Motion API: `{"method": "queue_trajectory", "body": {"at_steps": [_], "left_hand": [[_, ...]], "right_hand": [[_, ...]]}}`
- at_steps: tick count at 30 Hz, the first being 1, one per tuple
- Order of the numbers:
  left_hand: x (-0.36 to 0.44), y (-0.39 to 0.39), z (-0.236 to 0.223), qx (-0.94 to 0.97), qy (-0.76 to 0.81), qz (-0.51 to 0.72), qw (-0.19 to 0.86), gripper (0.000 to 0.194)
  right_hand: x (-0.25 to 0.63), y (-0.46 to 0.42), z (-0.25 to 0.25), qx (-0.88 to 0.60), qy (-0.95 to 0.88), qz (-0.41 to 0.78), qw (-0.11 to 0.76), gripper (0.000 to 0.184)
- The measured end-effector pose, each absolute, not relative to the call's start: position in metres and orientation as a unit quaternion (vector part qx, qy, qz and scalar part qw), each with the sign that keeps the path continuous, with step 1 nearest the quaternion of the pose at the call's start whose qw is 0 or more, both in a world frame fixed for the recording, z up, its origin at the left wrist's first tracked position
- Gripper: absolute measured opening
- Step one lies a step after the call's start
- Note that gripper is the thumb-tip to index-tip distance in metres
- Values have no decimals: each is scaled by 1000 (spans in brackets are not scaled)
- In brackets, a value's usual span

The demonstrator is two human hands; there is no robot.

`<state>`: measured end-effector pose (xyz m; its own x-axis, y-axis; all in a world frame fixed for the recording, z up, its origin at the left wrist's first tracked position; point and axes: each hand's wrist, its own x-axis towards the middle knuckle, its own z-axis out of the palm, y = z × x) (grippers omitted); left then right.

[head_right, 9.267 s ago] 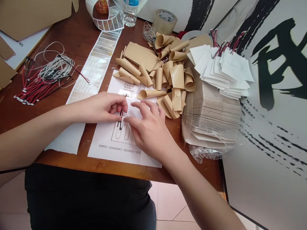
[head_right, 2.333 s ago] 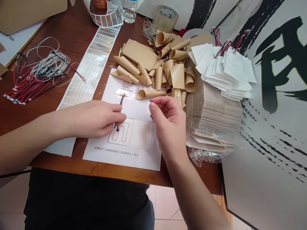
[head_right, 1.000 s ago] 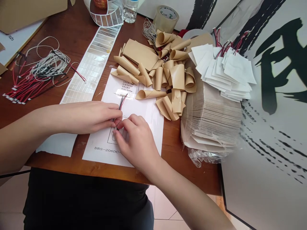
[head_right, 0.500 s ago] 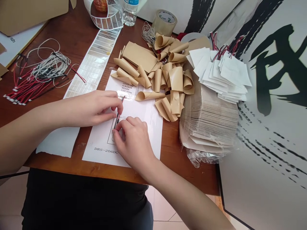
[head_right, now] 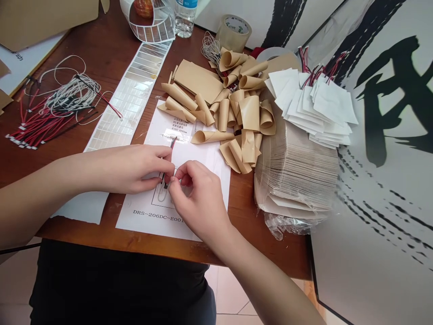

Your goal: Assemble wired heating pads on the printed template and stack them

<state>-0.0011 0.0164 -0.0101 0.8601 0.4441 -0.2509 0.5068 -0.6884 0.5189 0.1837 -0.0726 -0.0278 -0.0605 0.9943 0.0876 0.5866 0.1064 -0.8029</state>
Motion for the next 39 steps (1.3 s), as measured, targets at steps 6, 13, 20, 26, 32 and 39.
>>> {"method": "queue_trajectory", "body": {"at_steps": [6,13,20,26,32,39], "left_hand": [[1,14,-9,923,252,-48,285,17],[1,13,-6,921,252,-71,290,16],[1,12,-3,924,257,-85,271,29],[2,13,-4,918,267,-87,280,22],[2,12,-6,920,267,-87,273,18],[0,12,-12,912,277,-84,290,19]], "right_hand": [[185,-72,-26,-604,-653,302,342,13],[190,-70,-21,-627,-573,328,413,14],[207,-61,-24,-610,-401,425,535,11],[215,-55,-21,-590,-370,420,582,15],[212,-59,-24,-611,-426,402,532,14],[199,-68,-21,-619,-506,397,451,17]]}}
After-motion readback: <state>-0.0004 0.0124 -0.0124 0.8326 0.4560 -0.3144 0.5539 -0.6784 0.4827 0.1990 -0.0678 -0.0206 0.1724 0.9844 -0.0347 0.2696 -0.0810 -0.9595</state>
